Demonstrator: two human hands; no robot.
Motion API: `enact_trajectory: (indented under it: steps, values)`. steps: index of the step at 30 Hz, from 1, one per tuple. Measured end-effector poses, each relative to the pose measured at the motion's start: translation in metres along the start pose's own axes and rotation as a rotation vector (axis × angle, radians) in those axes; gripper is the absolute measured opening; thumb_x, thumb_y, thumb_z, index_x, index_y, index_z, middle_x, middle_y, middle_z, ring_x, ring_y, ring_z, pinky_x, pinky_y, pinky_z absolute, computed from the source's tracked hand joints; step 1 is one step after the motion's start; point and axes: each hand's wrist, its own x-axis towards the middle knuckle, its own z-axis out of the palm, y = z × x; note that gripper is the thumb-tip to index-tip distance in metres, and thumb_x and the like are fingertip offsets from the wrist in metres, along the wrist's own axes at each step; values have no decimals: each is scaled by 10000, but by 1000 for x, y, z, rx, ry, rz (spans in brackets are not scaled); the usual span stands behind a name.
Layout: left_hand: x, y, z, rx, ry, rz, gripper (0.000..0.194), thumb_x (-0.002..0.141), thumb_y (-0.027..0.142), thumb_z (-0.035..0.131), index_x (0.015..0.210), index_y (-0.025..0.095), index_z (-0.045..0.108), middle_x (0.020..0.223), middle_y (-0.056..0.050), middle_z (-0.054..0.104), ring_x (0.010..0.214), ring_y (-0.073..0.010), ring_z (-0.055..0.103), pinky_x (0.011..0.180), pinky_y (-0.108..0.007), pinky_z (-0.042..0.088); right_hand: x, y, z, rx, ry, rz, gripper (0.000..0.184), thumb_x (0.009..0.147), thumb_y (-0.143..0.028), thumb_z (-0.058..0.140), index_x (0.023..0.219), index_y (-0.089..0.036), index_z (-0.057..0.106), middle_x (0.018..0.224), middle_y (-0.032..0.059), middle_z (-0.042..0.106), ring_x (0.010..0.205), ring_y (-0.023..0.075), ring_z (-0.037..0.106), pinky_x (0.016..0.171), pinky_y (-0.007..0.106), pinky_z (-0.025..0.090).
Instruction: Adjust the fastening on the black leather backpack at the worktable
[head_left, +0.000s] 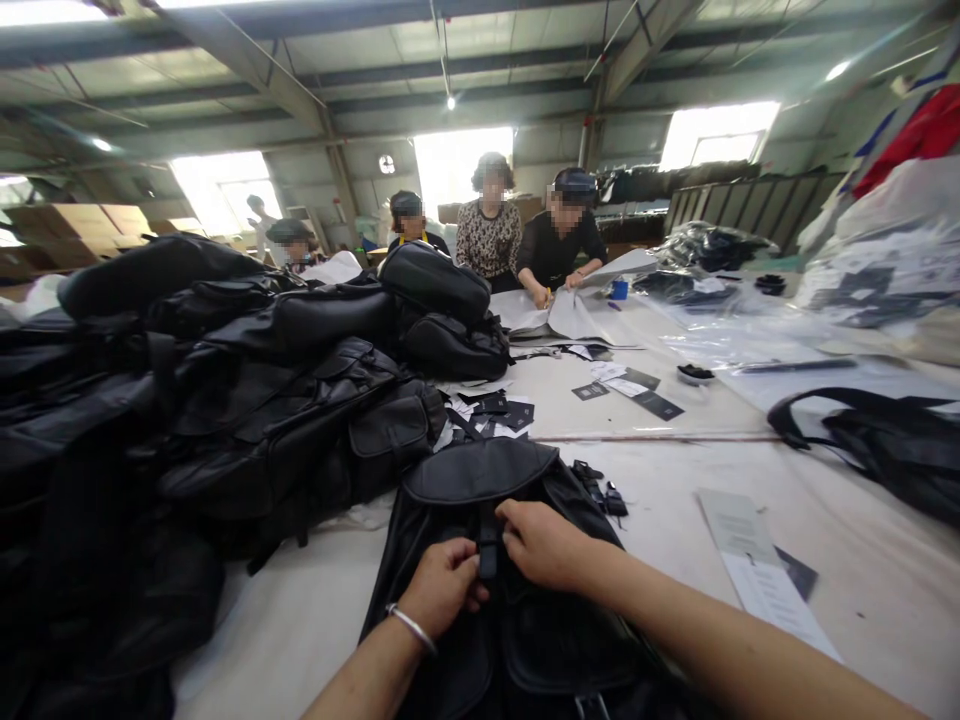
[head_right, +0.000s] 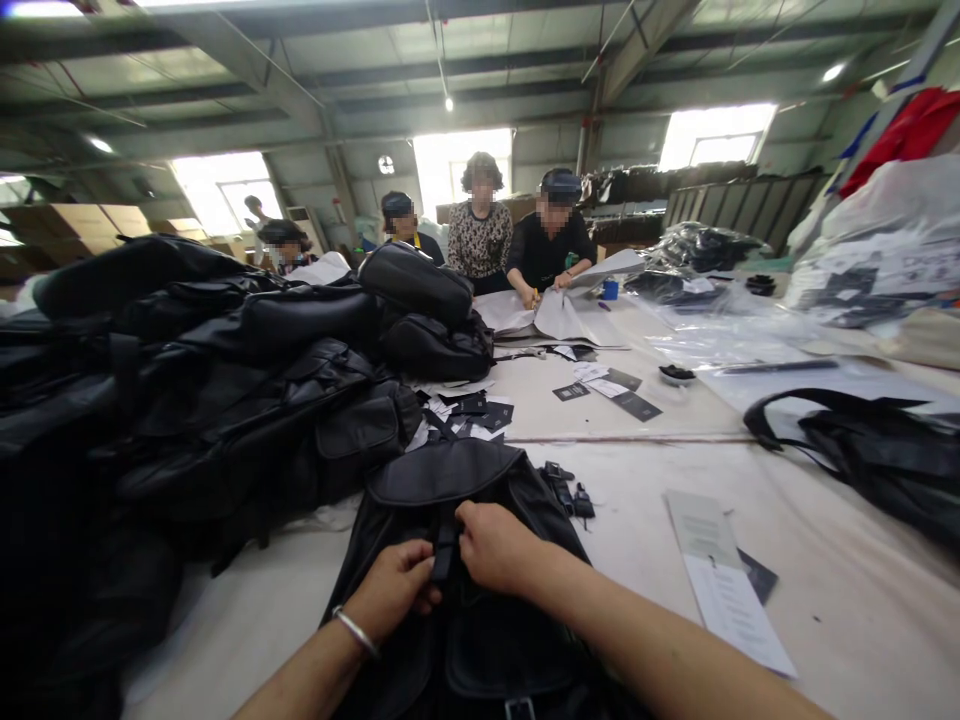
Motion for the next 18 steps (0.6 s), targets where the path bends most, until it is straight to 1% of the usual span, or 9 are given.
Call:
enact_trajectory:
  steps: [2, 4, 6, 8, 9, 11, 13, 15, 18]
  values:
    - [1, -1, 0, 12, 10, 15, 294, 748, 424, 685, 780, 135, 636, 575, 4, 613, 506, -124, 609, 460, -208, 452, -14, -5, 0, -152, 32, -101, 355, 800, -191, 560, 1153, -151, 562, 1021, 107, 625, 950, 243, 575, 814, 330, 407]
    - [1, -3, 0, 26, 14, 26, 313, 742, 444, 686, 774, 135, 639, 560, 2, 609, 494, -127, 603, 454, -212, 446, -23, -8, 2, -337, 38, -220, 449, 776, -261, 615, 1208, -178, 528, 1072, 101, 597, 963, 256, 569, 793, 341, 431]
    - [1, -3, -1, 40, 18, 35, 317, 746, 448, 673, 782, 135, 643, 550, 1, 609, 483, -126, 595, 448, -213, 440, -24, -10, 6, -489, 29, -315, 380, 784, -284, 628, 1150, -204, 559, 1072, 91, 582, 938, 258, 565, 746, 341, 441]
    - [1, -3, -1, 53, 22, 43, 317, 747, 449, 661, 794, 135, 646, 553, -3, 618, 484, -128, 595, 449, -216, 440, -20, -12, 11, -576, 30, -387, 184, 847, -253, 565, 1018, -198, 604, 1034, 92, 587, 890, 244, 570, 700, 331, 435]
    - [0, -3, -1, 57, 22, 44, 316, 745, 448, 660, 796, 136, 646, 553, -4, 621, 485, -129, 596, 453, -218, 443, -17, -12, 14, -581, 34, -422, 130, 879, -231, 520, 958, -187, 613, 1014, 96, 594, 871, 235, 576, 689, 325, 432]
    - [0, -4, -2, 63, 16, 45, 302, 739, 437, 659, 786, 140, 639, 540, -4, 623, 477, -129, 592, 458, -221, 447, -12, -11, 18, -487, 72, -444, 163, 915, -206, 455, 878, -171, 610, 969, 100, 614, 854, 223, 598, 692, 318, 437]
    - [1, -5, -3, 65, 9, 43, 279, 743, 421, 648, 764, 144, 621, 517, -3, 618, 448, -122, 571, 452, -221, 441, -7, -8, 20, -240, 124, -336, 196, 933, -238, 440, 813, -170, 580, 836, 73, 627, 771, 198, 629, 668, 297, 450]
    - [2, -6, -3, 64, -1, 40, 261, 751, 407, 632, 763, 147, 607, 511, 1, 614, 430, -116, 556, 447, -222, 440, -3, -3, 20, 116, 134, -107, 224, 938, -298, 441, 758, -182, 508, 646, 5, 564, 601, 164, 639, 543, 249, 437]
    - [2, -5, -3, 57, -23, 40, 264, 753, 395, 628, 827, 141, 621, 540, 8, 614, 462, -122, 578, 465, -229, 463, 4, 8, 20, 562, 69, 200, 220, 929, -359, 424, 771, -207, 406, 552, -72, 457, 414, 159, 613, 323, 190, 302]
